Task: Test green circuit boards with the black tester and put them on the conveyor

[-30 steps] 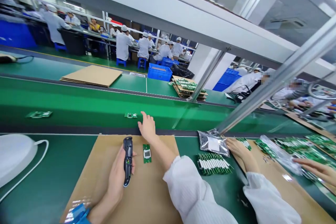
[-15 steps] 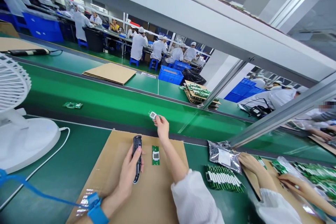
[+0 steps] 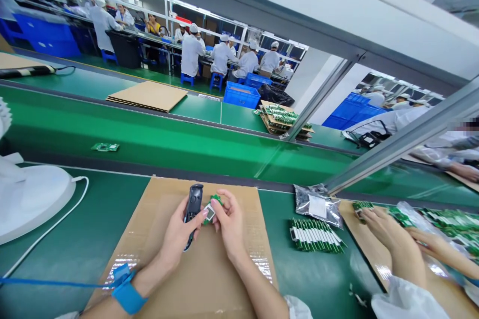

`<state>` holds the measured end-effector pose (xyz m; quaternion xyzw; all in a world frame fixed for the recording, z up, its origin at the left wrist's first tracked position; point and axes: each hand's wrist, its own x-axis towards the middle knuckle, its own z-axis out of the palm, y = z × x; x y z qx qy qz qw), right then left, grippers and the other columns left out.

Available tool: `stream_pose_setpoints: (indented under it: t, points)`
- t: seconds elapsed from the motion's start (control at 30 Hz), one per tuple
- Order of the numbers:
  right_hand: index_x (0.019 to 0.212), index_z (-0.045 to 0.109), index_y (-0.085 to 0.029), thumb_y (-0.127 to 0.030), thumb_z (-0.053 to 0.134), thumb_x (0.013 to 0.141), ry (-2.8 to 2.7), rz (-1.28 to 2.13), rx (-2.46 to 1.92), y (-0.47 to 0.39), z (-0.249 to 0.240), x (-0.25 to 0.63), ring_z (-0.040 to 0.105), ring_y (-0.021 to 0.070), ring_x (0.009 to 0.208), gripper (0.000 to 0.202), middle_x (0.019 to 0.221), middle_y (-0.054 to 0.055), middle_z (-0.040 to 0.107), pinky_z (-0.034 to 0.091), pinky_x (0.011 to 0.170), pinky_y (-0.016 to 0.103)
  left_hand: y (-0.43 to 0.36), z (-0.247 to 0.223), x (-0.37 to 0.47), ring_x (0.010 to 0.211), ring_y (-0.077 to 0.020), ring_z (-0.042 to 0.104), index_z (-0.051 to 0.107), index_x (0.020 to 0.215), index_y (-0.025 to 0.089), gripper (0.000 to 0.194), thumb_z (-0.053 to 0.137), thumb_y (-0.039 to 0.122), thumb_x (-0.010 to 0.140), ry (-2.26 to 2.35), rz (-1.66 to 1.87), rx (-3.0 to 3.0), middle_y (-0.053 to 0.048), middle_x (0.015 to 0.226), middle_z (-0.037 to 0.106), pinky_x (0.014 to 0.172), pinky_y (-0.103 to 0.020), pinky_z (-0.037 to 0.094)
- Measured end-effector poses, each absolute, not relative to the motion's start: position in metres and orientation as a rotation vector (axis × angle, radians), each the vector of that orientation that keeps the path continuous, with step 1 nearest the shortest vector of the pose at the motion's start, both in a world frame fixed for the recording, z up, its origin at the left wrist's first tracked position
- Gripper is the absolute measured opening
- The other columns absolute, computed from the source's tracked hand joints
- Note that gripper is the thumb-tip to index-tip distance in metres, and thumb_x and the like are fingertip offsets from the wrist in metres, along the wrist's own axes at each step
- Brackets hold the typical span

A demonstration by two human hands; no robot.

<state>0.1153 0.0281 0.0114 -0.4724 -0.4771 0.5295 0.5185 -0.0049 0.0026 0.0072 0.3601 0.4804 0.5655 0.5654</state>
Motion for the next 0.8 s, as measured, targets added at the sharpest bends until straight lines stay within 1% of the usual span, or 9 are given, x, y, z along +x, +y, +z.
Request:
stream_pose_setpoints:
  t: [0.07, 0.1, 0.2, 0.33, 0.4, 0.5, 0.57, 0.7, 0.8]
  points:
    - [0.117, 0.05, -0.025, -0.044, 0.064, 0.084, -1.161, 1.289, -1.067, 0.028, 0.012, 0.116, 0.043, 0.0097, 0.047, 0.04, 0.066, -0.005, 0.053, 0.034, 0.038, 0.019, 0.003, 0.006, -0.005, 0.047, -0.0063, 0.043, 0.053, 0.1, 0.02, 0.036, 0.07, 0.042, 0.077, 1.16, 1.35, 0.81, 0.005, 0.068, 0.054, 0.042, -0.018, 0.036]
    - [0.116, 0.05, -0.026, -0.043, 0.064, 0.085, -1.197, 1.276, -1.052, 0.028, 0.013, 0.116, 0.046, 0.0105, 0.051, 0.038, 0.07, -0.003, 0.055, 0.036, 0.041, 0.019, 0.003, 0.006, -0.006, 0.047, -0.0066, 0.043, 0.053, 0.098, 0.02, 0.035, 0.07, 0.042, 0.077, 1.175, 1.362, 0.781, 0.006, 0.063, 0.051, 0.042, -0.018, 0.036]
    - [0.111, 0.059, -0.025, -0.037, 0.069, 0.082, -1.412, 1.195, -1.072, 0.027, 0.012, 0.118, 0.05, 0.0129, 0.066, 0.033, 0.082, 0.0, 0.056, 0.04, 0.053, 0.022, 0.004, 0.008, -0.007, 0.046, -0.0067, 0.043, 0.052, 0.092, 0.02, 0.031, 0.07, 0.041, 0.077, 1.172, 1.412, 0.686, 0.007, 0.06, 0.048, 0.042, -0.018, 0.035]
    - [0.11, 0.066, -0.028, -0.032, 0.07, 0.081, -1.588, 1.093, -1.089, 0.028, 0.008, 0.118, 0.046, 0.0138, 0.068, 0.03, 0.081, 0.0, 0.052, 0.037, 0.058, 0.024, 0.005, 0.012, -0.008, 0.045, -0.0066, 0.045, 0.05, 0.09, 0.021, 0.03, 0.07, 0.04, 0.078, 1.09, 1.442, 0.629, 0.007, 0.058, 0.05, 0.044, -0.018, 0.036]
    - [0.109, 0.066, -0.027, -0.031, 0.069, 0.082, -1.535, 1.068, -1.1, 0.028, 0.008, 0.119, 0.045, 0.0138, 0.068, 0.027, 0.08, 0.0, 0.053, 0.038, 0.06, 0.025, 0.003, 0.014, -0.008, 0.045, -0.0073, 0.047, 0.051, 0.088, 0.02, 0.03, 0.065, 0.046, 0.081, 1.049, 1.402, 0.61, 0.005, 0.058, 0.053, 0.044, -0.018, 0.035]
    - [0.11, 0.063, -0.026, -0.031, 0.067, 0.084, -1.416, 1.085, -1.098, 0.025, 0.013, 0.119, 0.046, 0.0135, 0.07, 0.027, 0.084, 0.0, 0.056, 0.04, 0.065, 0.025, 0.001, 0.015, -0.007, 0.042, -0.0093, 0.048, 0.053, 0.08, 0.018, 0.042, 0.049, 0.059, 0.086, 0.999, 1.278, 0.518, 0.0, 0.057, 0.057, 0.041, -0.02, 0.035]
    - [0.111, 0.061, -0.026, -0.031, 0.066, 0.085, -1.425, 1.095, -1.082, 0.023, 0.018, 0.12, 0.047, 0.0142, 0.072, 0.027, 0.084, 0.0, 0.055, 0.04, 0.067, 0.026, 0.0, 0.014, -0.007, 0.038, -0.0104, 0.048, 0.055, 0.075, 0.016, 0.05, 0.043, 0.064, 0.086, 0.983, 1.193, 0.449, -0.002, 0.054, 0.057, 0.037, -0.021, 0.032]
    - [0.108, 0.064, -0.026, -0.027, 0.065, 0.085, -1.64, 1.04, -1.069, 0.02, 0.022, 0.121, 0.049, 0.0161, 0.076, 0.023, 0.079, -0.001, 0.054, 0.041, 0.074, 0.028, 0.001, 0.012, -0.005, 0.033, -0.0124, 0.047, 0.06, 0.077, 0.014, 0.048, 0.046, 0.059, 0.085, 0.974, 1.127, 0.369, -0.001, 0.048, 0.055, 0.032, -0.022, 0.031]
    - [0.108, 0.064, -0.027, -0.024, 0.064, 0.085, -1.757, 0.97, -1.057, 0.021, 0.022, 0.122, 0.052, 0.0179, 0.08, 0.023, 0.081, 0.001, 0.056, 0.043, 0.078, 0.031, 0.002, 0.013, -0.004, 0.031, -0.013, 0.047, 0.061, 0.077, 0.015, 0.046, 0.046, 0.057, 0.085, 0.966, 1.109, 0.387, -0.001, 0.045, 0.055, 0.031, -0.022, 0.032]
